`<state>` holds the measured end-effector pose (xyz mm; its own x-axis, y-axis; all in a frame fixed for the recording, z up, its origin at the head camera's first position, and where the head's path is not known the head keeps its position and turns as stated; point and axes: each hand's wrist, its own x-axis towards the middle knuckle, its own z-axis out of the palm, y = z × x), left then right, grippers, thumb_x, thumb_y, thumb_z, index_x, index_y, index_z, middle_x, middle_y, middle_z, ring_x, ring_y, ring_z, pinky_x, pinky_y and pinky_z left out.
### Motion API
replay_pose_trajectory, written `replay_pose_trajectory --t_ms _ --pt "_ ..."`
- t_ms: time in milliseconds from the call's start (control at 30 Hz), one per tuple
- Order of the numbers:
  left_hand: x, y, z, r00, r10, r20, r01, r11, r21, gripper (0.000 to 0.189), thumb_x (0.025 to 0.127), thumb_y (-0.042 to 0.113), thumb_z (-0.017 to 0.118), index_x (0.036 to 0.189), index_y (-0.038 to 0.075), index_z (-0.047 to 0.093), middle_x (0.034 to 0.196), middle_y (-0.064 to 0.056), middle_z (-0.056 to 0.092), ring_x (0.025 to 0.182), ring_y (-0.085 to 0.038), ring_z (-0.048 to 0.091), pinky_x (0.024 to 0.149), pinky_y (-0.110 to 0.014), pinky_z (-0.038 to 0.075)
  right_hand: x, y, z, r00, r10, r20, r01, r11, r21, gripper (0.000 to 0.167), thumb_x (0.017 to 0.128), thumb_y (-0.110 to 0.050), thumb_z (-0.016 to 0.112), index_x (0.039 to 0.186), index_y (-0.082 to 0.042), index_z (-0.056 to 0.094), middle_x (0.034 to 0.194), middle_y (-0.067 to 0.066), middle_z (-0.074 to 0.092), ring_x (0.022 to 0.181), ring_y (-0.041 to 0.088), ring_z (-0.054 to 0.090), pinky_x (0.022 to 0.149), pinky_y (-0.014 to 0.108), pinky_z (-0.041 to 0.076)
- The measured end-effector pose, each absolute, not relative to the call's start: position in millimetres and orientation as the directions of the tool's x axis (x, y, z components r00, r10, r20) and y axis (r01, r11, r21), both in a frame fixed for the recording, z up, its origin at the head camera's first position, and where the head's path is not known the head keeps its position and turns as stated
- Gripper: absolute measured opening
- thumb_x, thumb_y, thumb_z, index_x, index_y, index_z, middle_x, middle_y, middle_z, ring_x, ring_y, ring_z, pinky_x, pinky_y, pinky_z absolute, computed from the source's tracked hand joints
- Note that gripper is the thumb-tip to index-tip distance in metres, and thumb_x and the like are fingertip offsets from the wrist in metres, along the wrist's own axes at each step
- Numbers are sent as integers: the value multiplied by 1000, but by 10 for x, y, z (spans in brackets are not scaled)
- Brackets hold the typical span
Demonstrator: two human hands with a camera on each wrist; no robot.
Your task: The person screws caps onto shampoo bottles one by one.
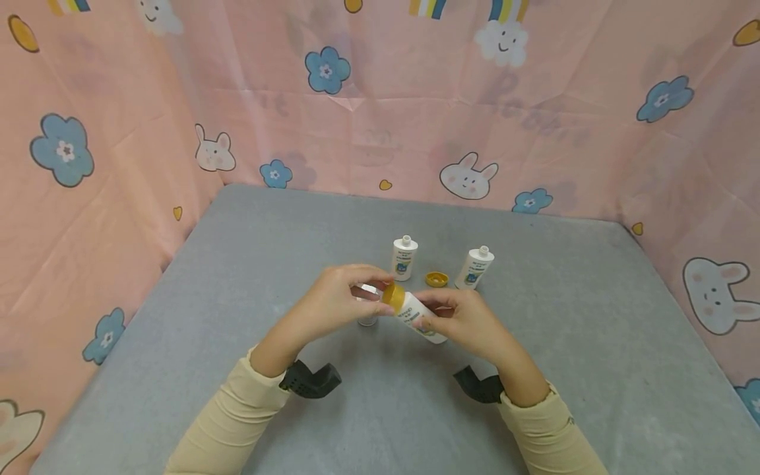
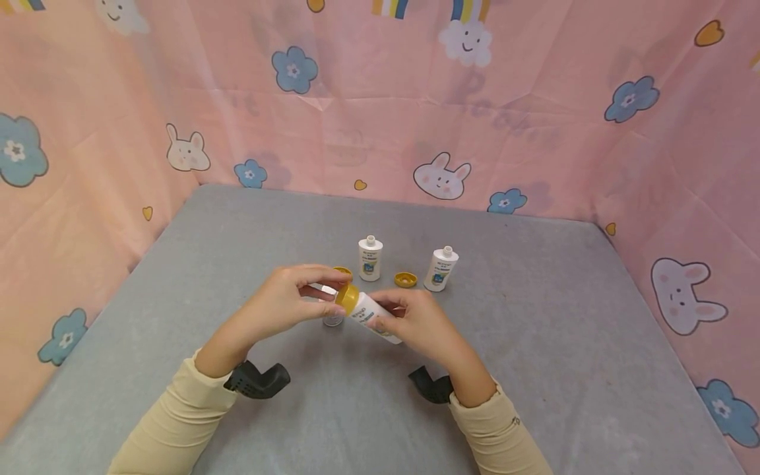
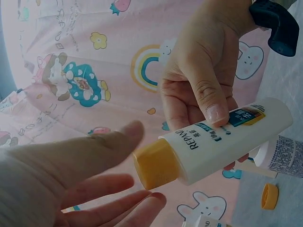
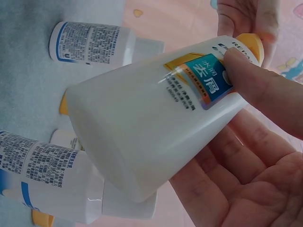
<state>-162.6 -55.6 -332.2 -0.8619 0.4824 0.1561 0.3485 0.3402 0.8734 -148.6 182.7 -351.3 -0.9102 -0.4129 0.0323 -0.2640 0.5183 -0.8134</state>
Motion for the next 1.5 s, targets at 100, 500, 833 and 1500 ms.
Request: replay_pose_trajectory --t_ms 100,500,833,1500 --pt "-1628 -563 -3315 -875 460 150 329 338 882 48 81 15 83 125 5 68 116 -8 72 103 -19 70 84 -22 58 -1485 1827 -3517 -911 -410 37 -266 519 -813 33 85 -7 77 116 3 71 110 17 73 98 26 69 84 33 61" --pt "-1634 -540 -3331 -864 478 159 365 376 852 30 83 14 81 111 7 75 108 -5 74 94 -13 69 79 -21 58 -1482 1828 -3511 -909 -416 31 -262 511 -819 32 85 -8 77 116 2 71 110 17 73 99 26 70 84 32 61" --pt "-1637 -547 -3342 -885 445 139 318 358 878 32 85 17 79 115 8 74 108 -4 73 97 -15 69 81 -23 59 -1497 1820 -3517 -902 -430 33 -265 491 -830 33 85 -7 77 116 2 71 110 17 73 100 27 71 83 31 61" --pt "-1623 -554 -3327 -889 435 144 324 374 869 38 83 21 81 118 10 72 116 -5 71 106 -20 67 88 -25 58 -1492 1849 -3526 -899 -435 44 -280 495 -823 35 85 -10 77 118 2 71 110 16 73 100 26 70 85 32 61"
